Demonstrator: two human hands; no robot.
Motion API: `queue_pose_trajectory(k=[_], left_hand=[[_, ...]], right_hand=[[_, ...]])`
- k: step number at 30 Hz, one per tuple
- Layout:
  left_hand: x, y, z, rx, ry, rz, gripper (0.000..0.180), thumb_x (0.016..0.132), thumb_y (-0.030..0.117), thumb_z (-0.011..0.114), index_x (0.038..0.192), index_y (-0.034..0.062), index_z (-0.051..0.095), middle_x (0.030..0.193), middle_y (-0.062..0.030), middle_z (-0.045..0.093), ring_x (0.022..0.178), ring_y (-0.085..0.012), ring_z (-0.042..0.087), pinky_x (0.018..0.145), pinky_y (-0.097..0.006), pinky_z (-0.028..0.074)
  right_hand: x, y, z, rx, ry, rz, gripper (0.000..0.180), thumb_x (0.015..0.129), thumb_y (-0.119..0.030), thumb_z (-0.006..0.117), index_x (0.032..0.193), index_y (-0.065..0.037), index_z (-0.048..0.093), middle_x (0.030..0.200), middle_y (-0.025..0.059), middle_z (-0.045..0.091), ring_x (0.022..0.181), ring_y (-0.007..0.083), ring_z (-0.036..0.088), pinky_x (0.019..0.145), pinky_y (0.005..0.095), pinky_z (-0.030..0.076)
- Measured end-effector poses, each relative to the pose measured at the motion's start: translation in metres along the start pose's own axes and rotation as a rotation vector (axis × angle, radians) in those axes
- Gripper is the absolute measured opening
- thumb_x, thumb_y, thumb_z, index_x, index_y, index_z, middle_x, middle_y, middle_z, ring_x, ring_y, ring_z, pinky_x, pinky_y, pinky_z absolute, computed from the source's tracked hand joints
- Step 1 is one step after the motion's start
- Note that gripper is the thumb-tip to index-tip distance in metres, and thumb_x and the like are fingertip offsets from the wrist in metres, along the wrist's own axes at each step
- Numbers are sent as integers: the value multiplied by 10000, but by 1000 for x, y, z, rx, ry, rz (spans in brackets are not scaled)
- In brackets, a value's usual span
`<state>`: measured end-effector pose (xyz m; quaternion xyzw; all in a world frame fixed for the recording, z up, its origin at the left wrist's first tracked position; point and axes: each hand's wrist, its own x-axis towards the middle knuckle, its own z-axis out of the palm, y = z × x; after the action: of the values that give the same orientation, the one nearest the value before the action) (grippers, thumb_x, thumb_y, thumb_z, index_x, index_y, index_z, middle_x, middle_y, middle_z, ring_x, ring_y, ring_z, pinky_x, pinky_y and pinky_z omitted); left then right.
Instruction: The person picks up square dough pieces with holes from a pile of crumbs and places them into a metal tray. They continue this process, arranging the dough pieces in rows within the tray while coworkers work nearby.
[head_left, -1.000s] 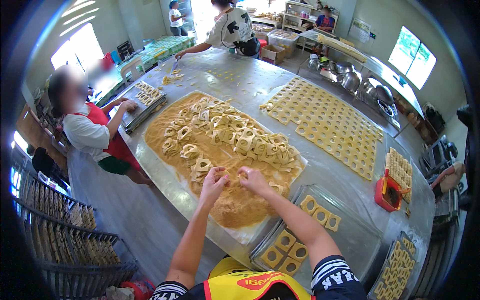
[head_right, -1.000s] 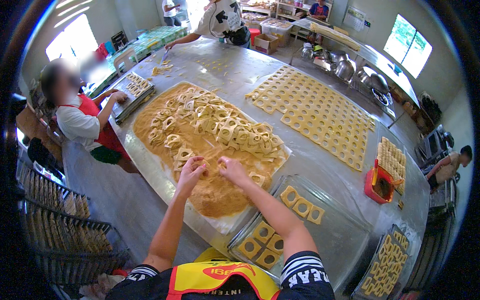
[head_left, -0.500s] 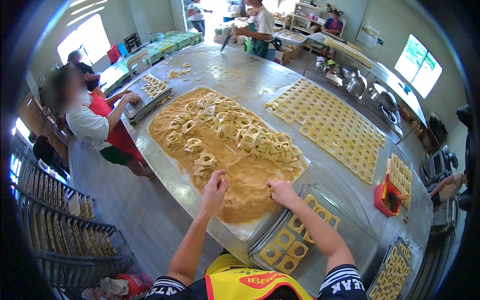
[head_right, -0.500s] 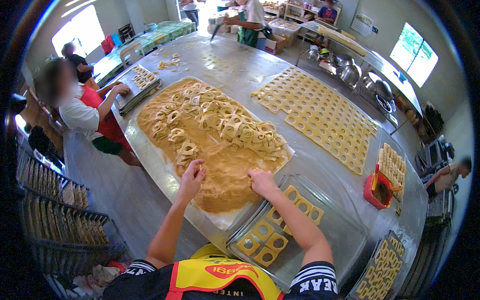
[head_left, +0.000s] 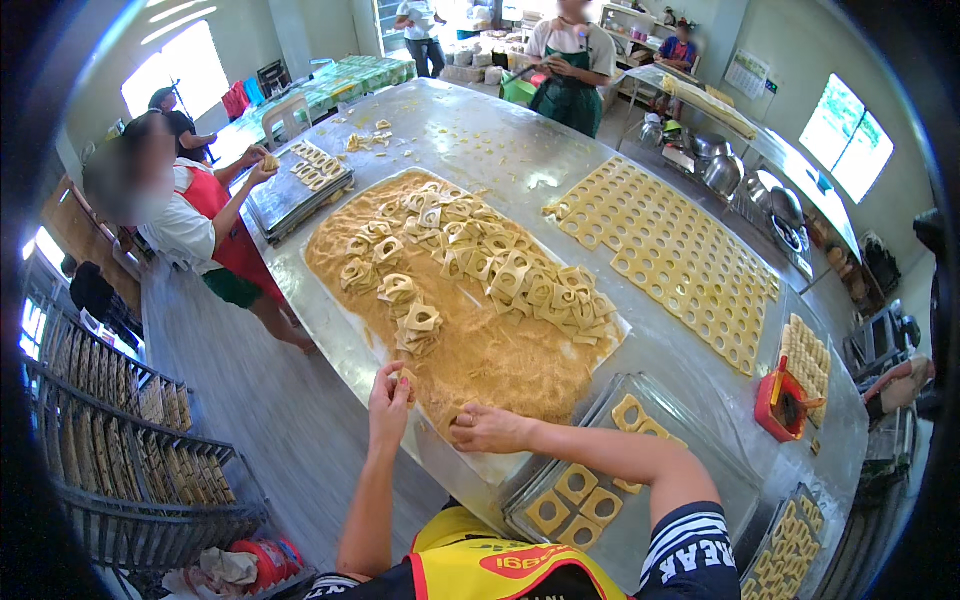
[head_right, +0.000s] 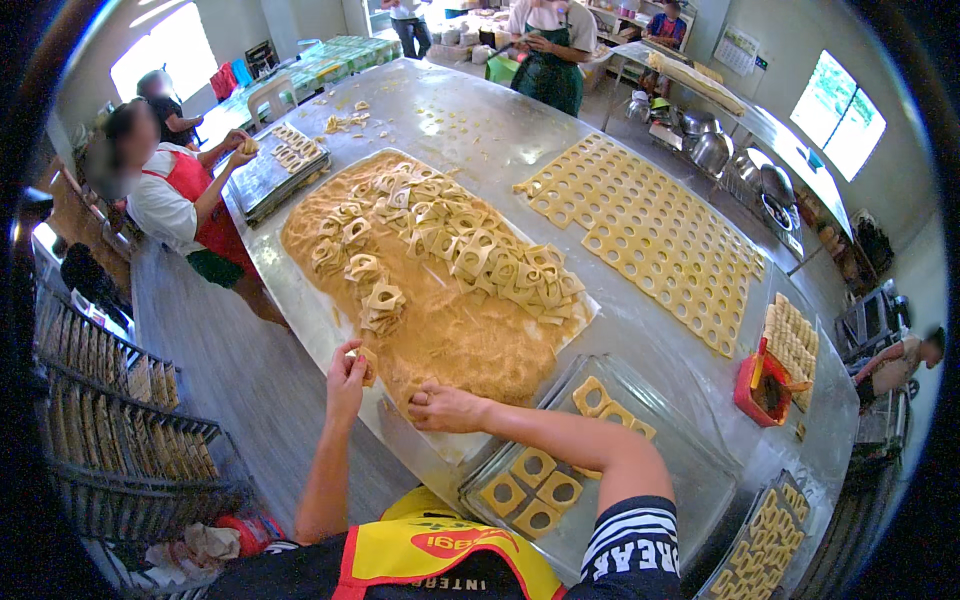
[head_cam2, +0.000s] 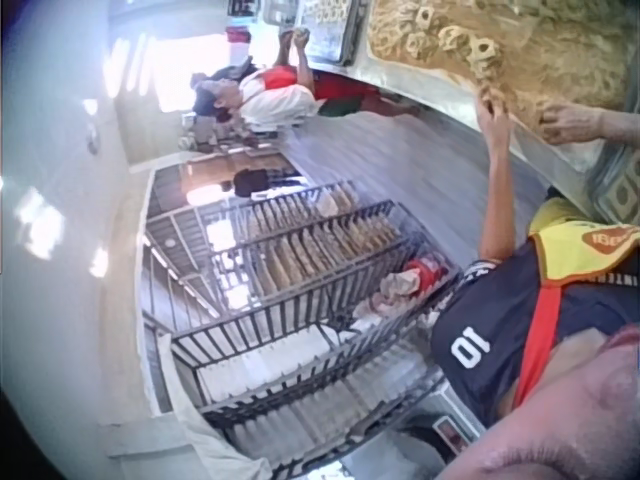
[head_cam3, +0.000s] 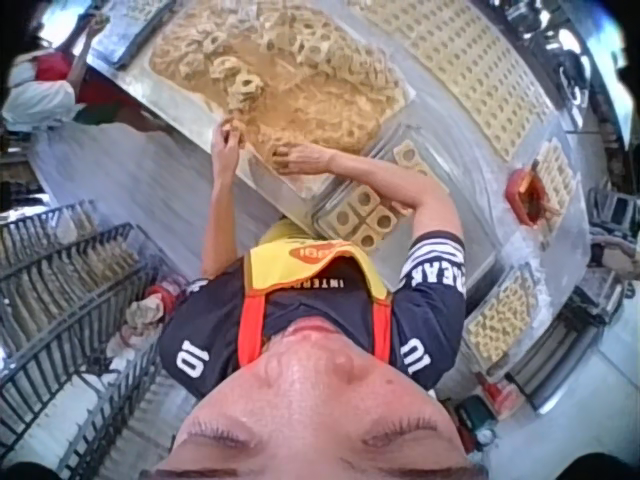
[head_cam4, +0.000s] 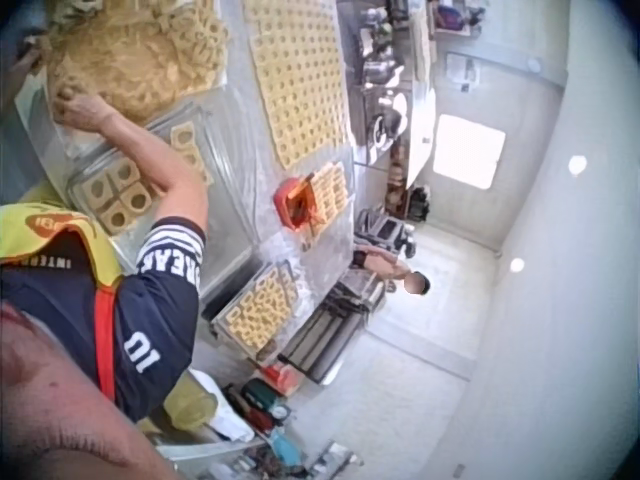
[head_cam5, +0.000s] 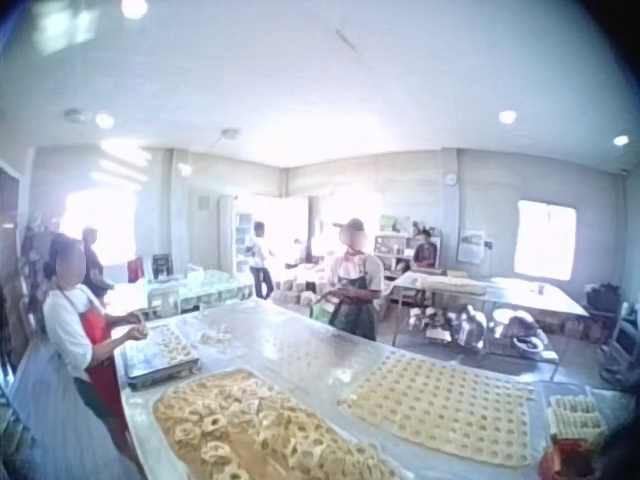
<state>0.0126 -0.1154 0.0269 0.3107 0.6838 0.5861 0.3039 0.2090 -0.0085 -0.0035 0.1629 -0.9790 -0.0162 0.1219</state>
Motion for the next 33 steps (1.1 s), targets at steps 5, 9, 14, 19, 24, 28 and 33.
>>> queue_pose_trajectory(k=[5,9,14,19,24,28,33], left_hand=[[-7,2,-16,-6,55,17,229,970,61,512,1197,45,540,729,1,546,660,-71,496,608,-236,415],[-7,-9,-30,-5,82,-2,231,967,50,510,1195,43,547,748,-5,562,674,-74,510,619,-235,425],[-18,0,-50,-15,147,-11,245,967,42,503,1209,44,546,784,-14,574,699,-77,526,651,-236,452],[-21,9,-50,-12,133,-32,245,972,47,497,1213,45,542,798,-19,584,710,-74,531,657,-235,459],[-17,-7,-42,-22,195,-13,249,972,48,494,1218,42,536,793,-19,588,717,-70,531,655,-228,452],[-18,0,-37,-63,216,5,249,971,50,496,1217,38,535,789,-21,587,710,-72,533,652,-226,449],[-17,-12,-33,-66,135,-30,257,966,70,514,1221,47,530,770,-18,575,696,-85,528,642,-250,452]], right_hand=[[-13,24,11,-17,-29,-44,270,816,-238,566,1072,-278,643,1063,-5,523,1080,182,493,1005,398,341],[-54,69,15,-43,-42,80,294,825,-243,577,1089,-353,647,1108,-8,534,1097,196,494,1011,427,331],[-59,104,-9,-110,-117,454,250,823,-185,581,1018,-312,672,1095,-4,585,1073,205,527,996,409,335],[16,72,-43,-89,86,484,363,790,-75,584,1084,-267,680,1155,-1,591,1084,206,521,978,404,362],[67,42,21,-18,88,101,282,833,-164,570,1084,-261,654,1194,-2,563,1130,181,505,1019,400,344],[50,48,33,27,-200,0,282,863,-190,550,1114,-284,636,1210,-8,556,1158,169,500,1033,402,338],[-25,98,10,12,-154,212,354,844,-159,588,1149,-336,626,1139,-20,582,1126,166,531,997,404,373]])
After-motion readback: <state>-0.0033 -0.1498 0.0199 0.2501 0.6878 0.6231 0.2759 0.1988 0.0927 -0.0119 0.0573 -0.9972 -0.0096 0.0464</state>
